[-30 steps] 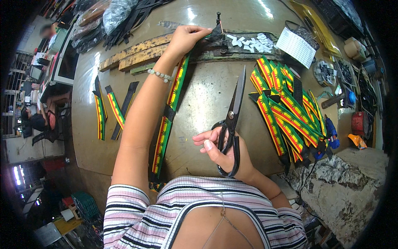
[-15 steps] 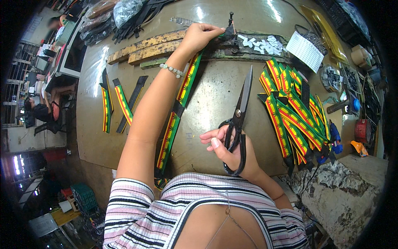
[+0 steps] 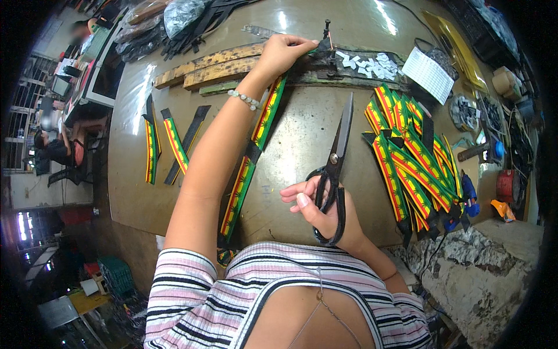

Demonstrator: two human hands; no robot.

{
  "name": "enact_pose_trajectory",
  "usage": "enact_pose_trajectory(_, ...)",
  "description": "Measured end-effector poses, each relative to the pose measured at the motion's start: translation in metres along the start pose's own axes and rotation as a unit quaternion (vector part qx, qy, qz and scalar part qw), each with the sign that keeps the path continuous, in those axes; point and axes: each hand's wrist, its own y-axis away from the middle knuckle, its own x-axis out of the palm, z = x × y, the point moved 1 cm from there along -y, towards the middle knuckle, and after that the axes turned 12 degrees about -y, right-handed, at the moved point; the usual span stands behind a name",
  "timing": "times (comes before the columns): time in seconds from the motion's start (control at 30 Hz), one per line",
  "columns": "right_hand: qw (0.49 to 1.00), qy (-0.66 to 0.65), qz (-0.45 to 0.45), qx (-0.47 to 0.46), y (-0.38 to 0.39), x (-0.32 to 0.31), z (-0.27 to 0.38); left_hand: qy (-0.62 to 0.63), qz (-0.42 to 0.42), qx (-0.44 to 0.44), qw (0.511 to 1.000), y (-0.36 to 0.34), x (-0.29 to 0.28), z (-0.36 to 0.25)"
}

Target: The person uses scissors to cut a long strip of green, yellow, and red patterned fabric into shorter segments. They repeatedly pick up the strip, cut a piece, and place it on the table, continuing this cycle throughout the clip.

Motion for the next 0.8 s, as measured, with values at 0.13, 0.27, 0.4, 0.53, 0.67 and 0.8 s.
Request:
enact_pose_trajectory(0.13,1.0,0.004,-0.001,-0.004,0.0,-0.002,-0.003,-0.011,-0.023,0.018,1.0,0.001,0.002,0.002)
enact_pose_trajectory(0.27,1.0,0.019,0.01,-0.014,0.0,-0.002,-0.004,-0.113,-0.05,0.055,0.991,0.004,0.008,0.0)
enact_pose_trajectory(0.4,0.999,0.03,0.01,-0.018,0.002,0.002,-0.004,-0.126,-0.099,0.077,0.984,0.026,-0.003,-0.009)
enact_pose_trajectory(0.53,0.997,0.069,0.03,-0.019,0.003,0.003,-0.003,-0.251,-0.169,0.028,0.953,0.083,-0.062,-0.005)
enact_pose_trajectory(0.67,0.997,0.077,0.022,0.006,0.003,0.004,-0.004,-0.351,-0.154,-0.107,0.917,0.156,-0.148,0.039)
enact_pose_trajectory(0.8,0.996,0.074,0.043,0.017,0.004,0.006,-0.006,-0.368,-0.182,-0.363,0.836,0.194,-0.193,0.107)
